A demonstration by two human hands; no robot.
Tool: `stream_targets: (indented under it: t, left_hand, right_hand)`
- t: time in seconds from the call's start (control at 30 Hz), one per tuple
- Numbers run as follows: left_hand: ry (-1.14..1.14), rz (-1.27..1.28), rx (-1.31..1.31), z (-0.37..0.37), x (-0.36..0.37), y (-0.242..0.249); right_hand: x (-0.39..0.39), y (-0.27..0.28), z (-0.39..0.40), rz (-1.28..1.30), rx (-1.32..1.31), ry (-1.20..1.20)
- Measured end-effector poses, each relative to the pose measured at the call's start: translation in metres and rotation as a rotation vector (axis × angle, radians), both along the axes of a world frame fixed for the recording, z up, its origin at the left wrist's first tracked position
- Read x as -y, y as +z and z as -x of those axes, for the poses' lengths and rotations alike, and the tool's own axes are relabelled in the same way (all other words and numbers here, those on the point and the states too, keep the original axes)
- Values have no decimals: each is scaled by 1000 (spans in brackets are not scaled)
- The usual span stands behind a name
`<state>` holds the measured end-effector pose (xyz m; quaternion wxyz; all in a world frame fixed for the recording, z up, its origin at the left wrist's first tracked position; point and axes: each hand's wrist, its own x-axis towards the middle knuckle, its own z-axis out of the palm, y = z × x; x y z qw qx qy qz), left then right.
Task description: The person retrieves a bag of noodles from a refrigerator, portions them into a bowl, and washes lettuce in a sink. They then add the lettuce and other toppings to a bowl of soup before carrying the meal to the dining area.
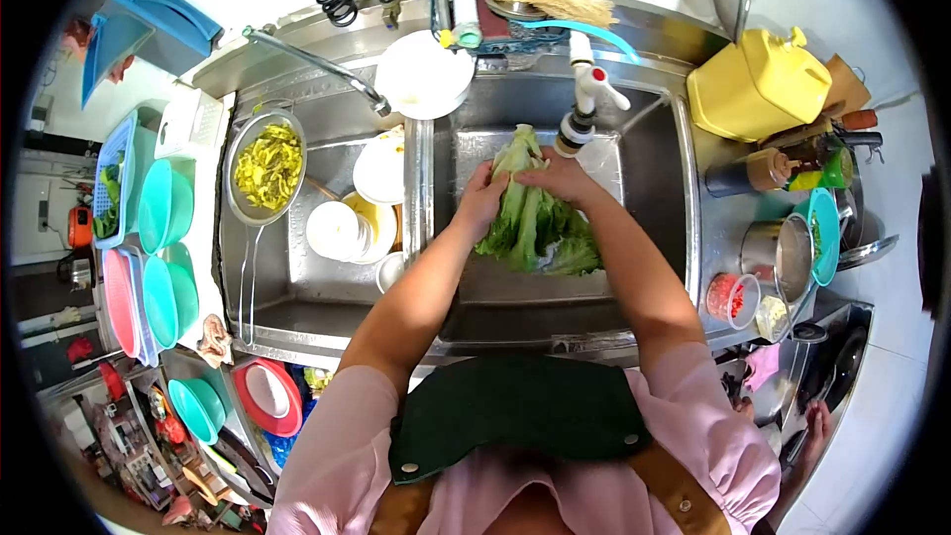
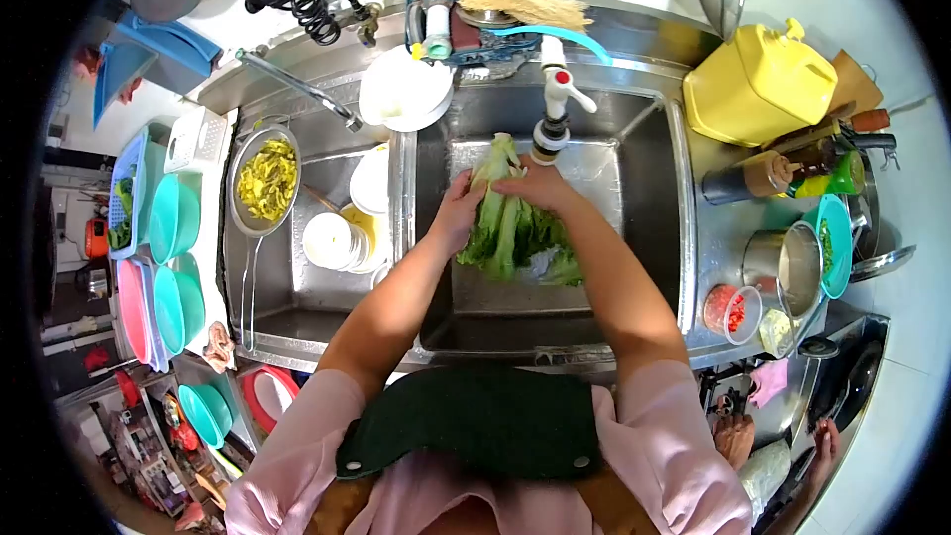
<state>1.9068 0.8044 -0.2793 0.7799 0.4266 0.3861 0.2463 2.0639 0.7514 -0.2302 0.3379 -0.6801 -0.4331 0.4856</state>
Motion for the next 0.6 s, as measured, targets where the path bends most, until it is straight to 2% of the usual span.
stream_targets:
  t: [0.03,0.07,0.2,0.27,0.33,0.37,0.43,0.47,0.53,0.6]
  left_hand:
    - [-14,19,33,-7,1,4]
    - [-17,19,36,-11,-1,4]
    - [-141,-212,-129,-19,-6,-5]
    - [-175,-298,-167,-21,-8,-8]
    - [-396,-524,-370,-19,-10,7]
    - [-397,-523,-374,-18,-10,15]
    - [-411,-236,-373,-16,-8,46]
    - [-413,-237,-377,-14,-11,39]
    - [-506,-29,-157,-7,-20,20]
    - [-507,41,-120,-2,-21,12]
  right_hand:
    - [1,3,1,47,-55,-126]
    - [3,2,-5,-23,-187,-118]
    - [11,-23,-21,-213,-224,-171]
    - [14,-15,-28,-43,-179,-89]
    - [16,-14,-34,-50,-127,-29]
    - [18,-15,-35,-54,-79,31]
    - [19,7,-40,50,-34,91]
    - [19,16,-45,152,19,153]
    - [18,8,-53,143,72,230]
    - [17,-2,-58,135,125,308]
